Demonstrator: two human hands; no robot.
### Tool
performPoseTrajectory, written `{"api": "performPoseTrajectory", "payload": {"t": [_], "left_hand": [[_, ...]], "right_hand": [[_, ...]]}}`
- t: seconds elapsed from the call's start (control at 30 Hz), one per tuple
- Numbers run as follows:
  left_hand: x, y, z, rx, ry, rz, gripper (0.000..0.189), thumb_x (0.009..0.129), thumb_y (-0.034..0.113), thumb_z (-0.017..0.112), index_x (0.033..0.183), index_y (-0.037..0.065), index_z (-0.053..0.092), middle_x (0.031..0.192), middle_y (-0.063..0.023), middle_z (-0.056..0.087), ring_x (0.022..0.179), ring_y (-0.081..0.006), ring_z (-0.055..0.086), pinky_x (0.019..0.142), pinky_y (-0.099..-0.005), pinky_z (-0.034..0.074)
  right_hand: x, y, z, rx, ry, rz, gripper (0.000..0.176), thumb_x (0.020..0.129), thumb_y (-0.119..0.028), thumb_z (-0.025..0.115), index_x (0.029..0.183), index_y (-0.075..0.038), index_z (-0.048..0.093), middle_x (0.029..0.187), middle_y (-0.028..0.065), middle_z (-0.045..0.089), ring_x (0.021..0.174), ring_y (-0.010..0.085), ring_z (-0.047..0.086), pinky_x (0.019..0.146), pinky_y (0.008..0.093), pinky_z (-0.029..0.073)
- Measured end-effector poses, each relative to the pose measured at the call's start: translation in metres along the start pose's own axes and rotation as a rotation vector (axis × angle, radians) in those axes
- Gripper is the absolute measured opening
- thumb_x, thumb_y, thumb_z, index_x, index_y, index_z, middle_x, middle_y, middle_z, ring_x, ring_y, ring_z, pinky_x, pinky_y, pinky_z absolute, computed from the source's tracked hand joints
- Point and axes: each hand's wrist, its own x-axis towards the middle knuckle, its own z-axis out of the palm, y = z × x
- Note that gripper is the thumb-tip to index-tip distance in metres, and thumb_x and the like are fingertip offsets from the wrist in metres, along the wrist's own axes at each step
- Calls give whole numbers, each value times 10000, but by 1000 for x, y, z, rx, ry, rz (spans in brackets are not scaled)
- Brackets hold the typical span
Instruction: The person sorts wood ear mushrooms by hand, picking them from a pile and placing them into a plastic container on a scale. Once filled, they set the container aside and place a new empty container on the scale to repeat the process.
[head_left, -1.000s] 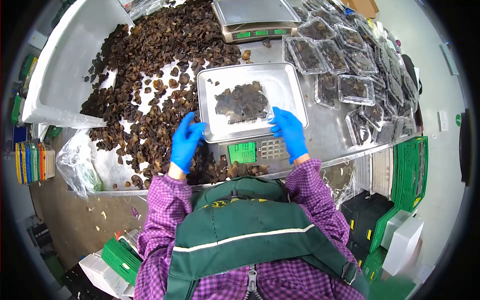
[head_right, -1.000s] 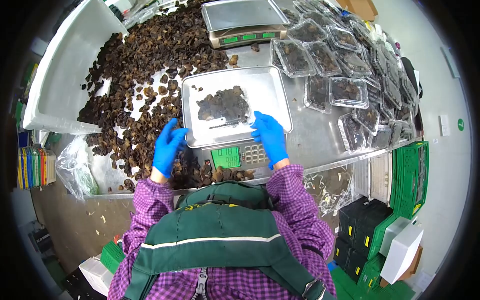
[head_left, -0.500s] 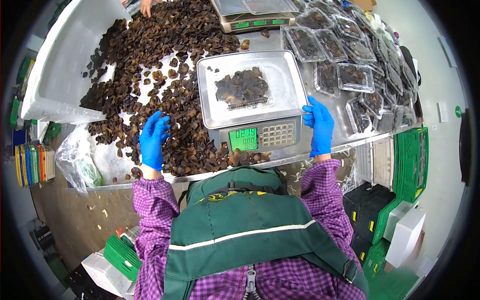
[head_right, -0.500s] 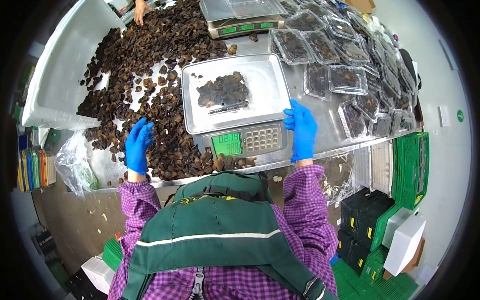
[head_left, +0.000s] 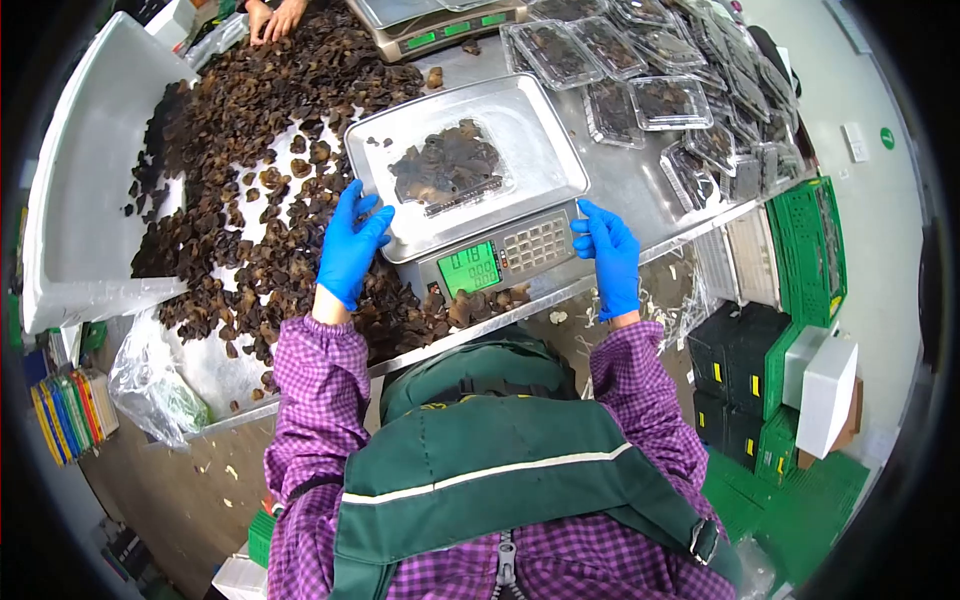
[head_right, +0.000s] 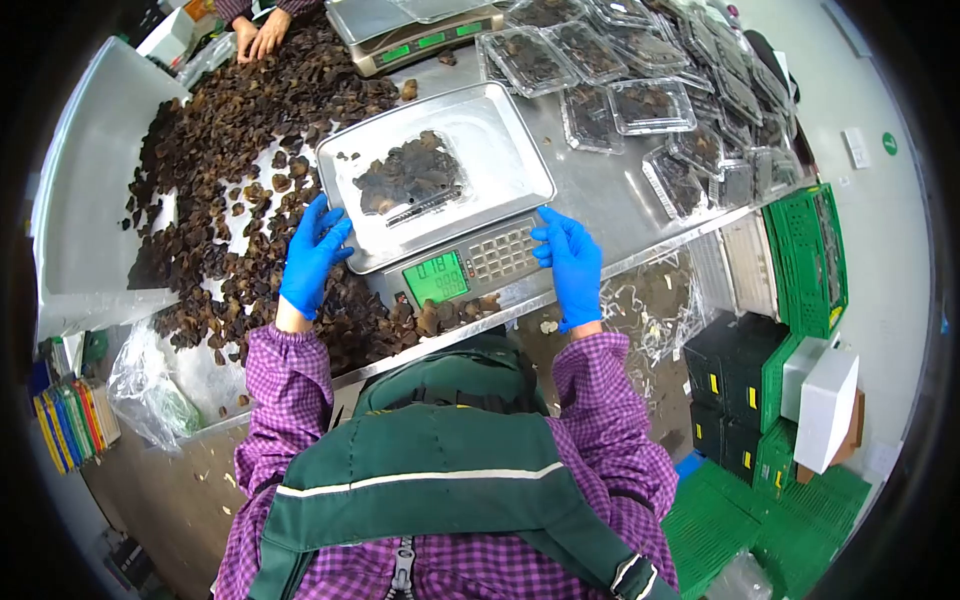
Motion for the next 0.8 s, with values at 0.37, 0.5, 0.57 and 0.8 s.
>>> {"api": "performPoseTrajectory", "payload": {"t": [0.37,0.5,0.57,0.8], "left_hand": [[27,-26,14,-825,-345,-277,185,816,61,623,997,39,598,913,-52,647,849,-154,623,738,-272,529],[1,-24,-21,-1043,-279,-191,338,836,61,541,1167,-6,524,1026,-110,630,925,-206,612,838,-327,498],[-20,0,-40,-1069,-168,-96,477,810,71,548,1266,-23,442,1095,-143,602,972,-230,596,887,-367,472],[-72,-45,-147,-1206,-59,166,598,781,97,562,1328,-43,363,1168,-157,567,1037,-245,572,976,-396,415]], "right_hand": [[-21,4,16,-85,0,55,273,935,-190,507,1173,-82,586,907,27,637,679,54,539,615,194,440],[-13,1,25,-68,-48,-2,272,934,-178,505,1171,-74,584,912,34,636,684,56,542,618,195,447],[-9,-2,28,-68,-72,-4,273,933,-175,504,1173,-70,583,912,36,636,686,57,542,621,196,450],[7,-12,50,-96,-159,-25,271,930,-162,504,1171,-67,585,906,34,634,689,57,540,630,193,455]]}}
